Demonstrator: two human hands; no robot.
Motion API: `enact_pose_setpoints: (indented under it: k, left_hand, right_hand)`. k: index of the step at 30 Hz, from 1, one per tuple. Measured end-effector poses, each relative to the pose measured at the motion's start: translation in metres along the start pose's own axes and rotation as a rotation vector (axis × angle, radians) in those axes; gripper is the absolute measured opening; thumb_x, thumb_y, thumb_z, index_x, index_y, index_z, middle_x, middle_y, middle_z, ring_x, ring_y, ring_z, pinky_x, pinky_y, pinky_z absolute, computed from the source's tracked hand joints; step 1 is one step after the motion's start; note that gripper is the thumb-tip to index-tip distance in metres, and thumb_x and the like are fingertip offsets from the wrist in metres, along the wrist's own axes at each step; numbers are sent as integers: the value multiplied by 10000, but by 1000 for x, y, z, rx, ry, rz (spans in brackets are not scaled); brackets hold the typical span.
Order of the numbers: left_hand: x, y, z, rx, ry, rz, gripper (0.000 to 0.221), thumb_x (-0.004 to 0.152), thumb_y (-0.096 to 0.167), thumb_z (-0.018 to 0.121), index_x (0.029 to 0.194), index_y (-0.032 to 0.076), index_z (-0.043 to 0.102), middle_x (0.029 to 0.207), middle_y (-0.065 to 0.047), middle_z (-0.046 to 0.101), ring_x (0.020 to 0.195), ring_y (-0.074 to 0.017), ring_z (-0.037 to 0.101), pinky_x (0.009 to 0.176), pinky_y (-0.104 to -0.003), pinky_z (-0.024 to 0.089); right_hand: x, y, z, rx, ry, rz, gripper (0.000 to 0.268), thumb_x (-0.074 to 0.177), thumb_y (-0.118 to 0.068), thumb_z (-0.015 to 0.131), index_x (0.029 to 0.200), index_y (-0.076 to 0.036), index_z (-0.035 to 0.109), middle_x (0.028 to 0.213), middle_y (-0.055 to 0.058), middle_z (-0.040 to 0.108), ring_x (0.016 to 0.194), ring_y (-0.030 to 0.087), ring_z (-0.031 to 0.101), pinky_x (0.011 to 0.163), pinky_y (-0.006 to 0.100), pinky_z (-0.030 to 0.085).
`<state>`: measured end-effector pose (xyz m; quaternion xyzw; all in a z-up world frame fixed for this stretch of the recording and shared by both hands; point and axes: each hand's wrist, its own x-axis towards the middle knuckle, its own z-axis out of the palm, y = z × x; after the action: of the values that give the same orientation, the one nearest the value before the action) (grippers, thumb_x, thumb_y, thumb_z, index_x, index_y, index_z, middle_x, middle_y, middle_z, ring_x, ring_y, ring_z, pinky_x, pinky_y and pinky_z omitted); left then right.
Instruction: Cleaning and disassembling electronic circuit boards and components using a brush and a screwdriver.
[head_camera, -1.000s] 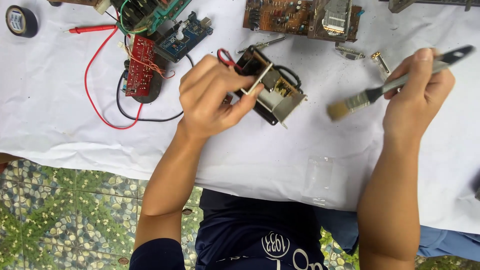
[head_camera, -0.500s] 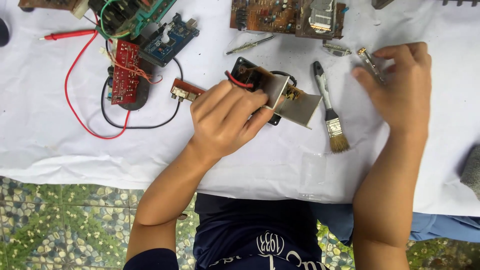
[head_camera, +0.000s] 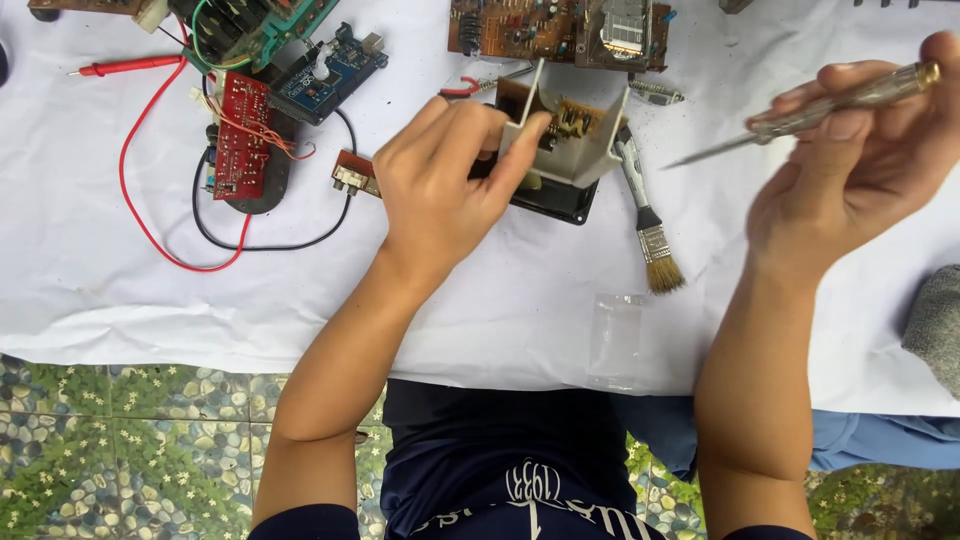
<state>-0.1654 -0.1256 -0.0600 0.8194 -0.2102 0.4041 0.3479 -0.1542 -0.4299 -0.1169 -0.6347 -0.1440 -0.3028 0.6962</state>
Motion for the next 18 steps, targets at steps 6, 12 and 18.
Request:
enact_pose_setpoints:
  k: [6, 12, 18]
  left_hand:
    - [2, -4, 9, 35, -43, -20, 430, 1014, 125, 720, 730, 79, 400, 636, -21, 336, 590, -195, 276, 526, -331, 294]
    - [4, -1, 14, 60, -89, 18, 383, 1020, 145, 728, 768, 75, 448, 666, -34, 373, 599, -225, 302, 542, -352, 334]
    - [3, 3, 18, 68, -102, 52, 344, 1008, 137, 735, 764, 92, 496, 684, -34, 372, 591, -232, 343, 555, -345, 364]
  right_hand:
    - [9, -39, 68, -161, -157, -259, 298, 1141, 58, 538, 1356, -94, 399, 1261, 119, 371, 1010, 383, 530, 807, 632, 615]
    - [7, -34, 66, -222, -198, -241, 305, 1137, -12, 600, 1359, -62, 396, 1290, 116, 349, 965, 430, 586, 780, 600, 649]
    - [8, -36, 69, -211, -172, -165, 394, 1086, 140, 660, 1293, -65, 395, 1175, 153, 382, 897, 402, 609, 716, 522, 624]
